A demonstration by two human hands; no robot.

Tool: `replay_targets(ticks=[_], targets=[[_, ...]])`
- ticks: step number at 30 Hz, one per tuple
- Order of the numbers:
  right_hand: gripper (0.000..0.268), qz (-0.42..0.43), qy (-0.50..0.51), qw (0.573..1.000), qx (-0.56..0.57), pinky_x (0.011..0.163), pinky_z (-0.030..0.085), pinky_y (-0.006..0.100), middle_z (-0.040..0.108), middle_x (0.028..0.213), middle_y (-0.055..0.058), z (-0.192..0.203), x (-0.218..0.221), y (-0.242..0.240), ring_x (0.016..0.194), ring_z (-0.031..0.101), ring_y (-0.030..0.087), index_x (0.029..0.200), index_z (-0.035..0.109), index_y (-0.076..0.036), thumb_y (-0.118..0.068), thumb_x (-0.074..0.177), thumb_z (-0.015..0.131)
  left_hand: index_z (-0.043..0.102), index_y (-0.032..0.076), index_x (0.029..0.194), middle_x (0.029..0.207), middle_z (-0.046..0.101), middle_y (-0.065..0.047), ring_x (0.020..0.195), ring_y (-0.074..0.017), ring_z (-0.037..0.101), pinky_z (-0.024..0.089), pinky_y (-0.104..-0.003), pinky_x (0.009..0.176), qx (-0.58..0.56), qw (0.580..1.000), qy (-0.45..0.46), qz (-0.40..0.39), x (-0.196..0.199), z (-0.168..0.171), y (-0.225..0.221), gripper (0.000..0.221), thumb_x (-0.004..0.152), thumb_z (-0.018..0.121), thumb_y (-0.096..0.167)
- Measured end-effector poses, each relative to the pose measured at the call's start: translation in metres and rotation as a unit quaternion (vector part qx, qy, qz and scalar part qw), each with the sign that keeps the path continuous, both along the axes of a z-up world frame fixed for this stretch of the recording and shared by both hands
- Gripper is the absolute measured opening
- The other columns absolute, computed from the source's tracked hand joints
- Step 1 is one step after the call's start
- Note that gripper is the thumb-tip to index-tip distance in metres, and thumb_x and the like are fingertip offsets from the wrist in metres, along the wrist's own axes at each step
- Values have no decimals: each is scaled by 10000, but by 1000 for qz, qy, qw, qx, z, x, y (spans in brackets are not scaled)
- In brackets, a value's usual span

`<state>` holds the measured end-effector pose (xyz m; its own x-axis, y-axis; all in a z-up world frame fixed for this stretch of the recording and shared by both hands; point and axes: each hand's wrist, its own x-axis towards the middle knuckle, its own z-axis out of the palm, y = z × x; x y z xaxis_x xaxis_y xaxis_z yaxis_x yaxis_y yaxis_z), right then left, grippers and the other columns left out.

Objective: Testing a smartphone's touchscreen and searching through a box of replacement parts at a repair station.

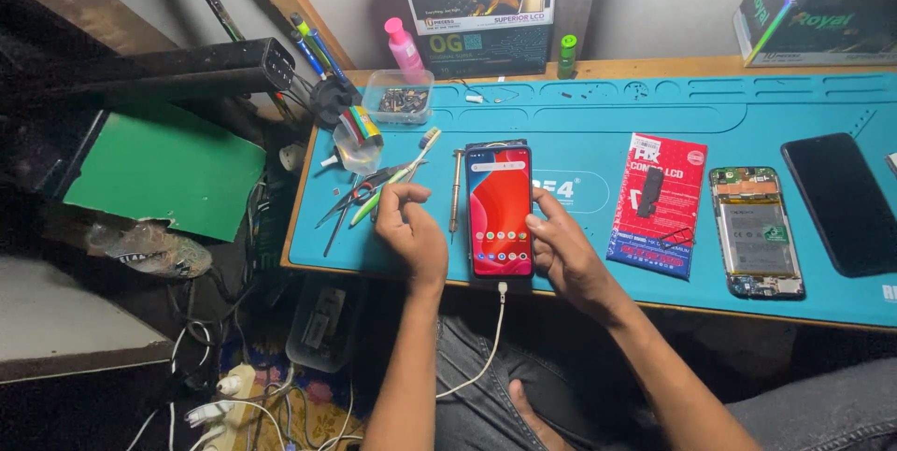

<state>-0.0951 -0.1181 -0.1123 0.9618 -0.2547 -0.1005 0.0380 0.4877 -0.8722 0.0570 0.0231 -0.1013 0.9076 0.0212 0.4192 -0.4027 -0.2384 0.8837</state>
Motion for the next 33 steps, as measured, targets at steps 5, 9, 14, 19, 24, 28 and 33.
replay_targets(ticks=[5, 9, 14, 19, 24, 28, 33], targets=[[746, 3, 0, 1000, -4, 830, 667, 432, 679, 1356, 319, 4, -1, -1, 1137, 752, 388, 1638, 347, -89, -484, 1028, 515, 510, 176, 605, 470, 494, 40, 509, -203, 528, 520, -283, 631, 78, 997, -13, 6, 10, -37, 11, 271, 746, 413, -34], [730, 4, -2, 1000, 0, 827, 663, 422, 682, 1339, 309, 2, 0, 0, 1125, 749, 375, 1639, 343, -86, -465, 1039, 511, 537, 154, 636, 468, 509, 5, 502, -233, 515, 510, -294, 615, 68, 998, -16, 2, 4, -21, 5, 260, 771, 423, -37], [743, 3, -1, 1000, -9, 837, 664, 437, 673, 1359, 327, -3, 1, -2, 1139, 749, 397, 1632, 350, -77, -478, 1029, 519, 684, 136, 843, 646, 689, -10, 655, -159, 665, 556, -331, 693, 3, 1000, -7, -9, -4, 7, -6, 186, 821, 526, 39], [751, 7, -1, 1000, -3, 858, 663, 442, 669, 1340, 321, 3, 0, -3, 1139, 751, 398, 1619, 356, -74, -487, 1018, 532, 756, 154, 1039, 799, 740, -32, 822, -220, 736, 573, -341, 819, 29, 998, -32, -39, -15, 23, 0, 254, 873, 563, 156], [748, 8, -5, 1000, -4, 855, 664, 441, 678, 1333, 310, -4, 2, -1, 1124, 760, 391, 1620, 352, -77, -492, 1023, 529, 763, 138, 1039, 795, 733, -51, 818, -223, 726, 570, -346, 805, 17, 998, -31, -47, -13, 23, 0, 233, 913, 571, 180], [736, 6, -4, 1000, -8, 846, 669, 433, 684, 1316, 298, 0, 0, 0, 1118, 760, 364, 1613, 351, -79, -486, 1024, 521, 759, 131, 976, 747, 728, -30, 745, -163, 685, 568, -318, 744, 0, 999, 13, -43, -16, 28, 1, 208, 937, 569, 204], [757, 6, -4, 1000, -5, 862, 662, 446, 664, 1354, 313, -5, 1, -2, 1145, 747, 394, 1627, 342, -74, -486, 1021, 532, 773, 121, 930, 704, 715, -33, 699, -126, 665, 554, -265, 653, -28, 998, 49, -43, -10, 20, 2, 228, 958, 568, 216]])
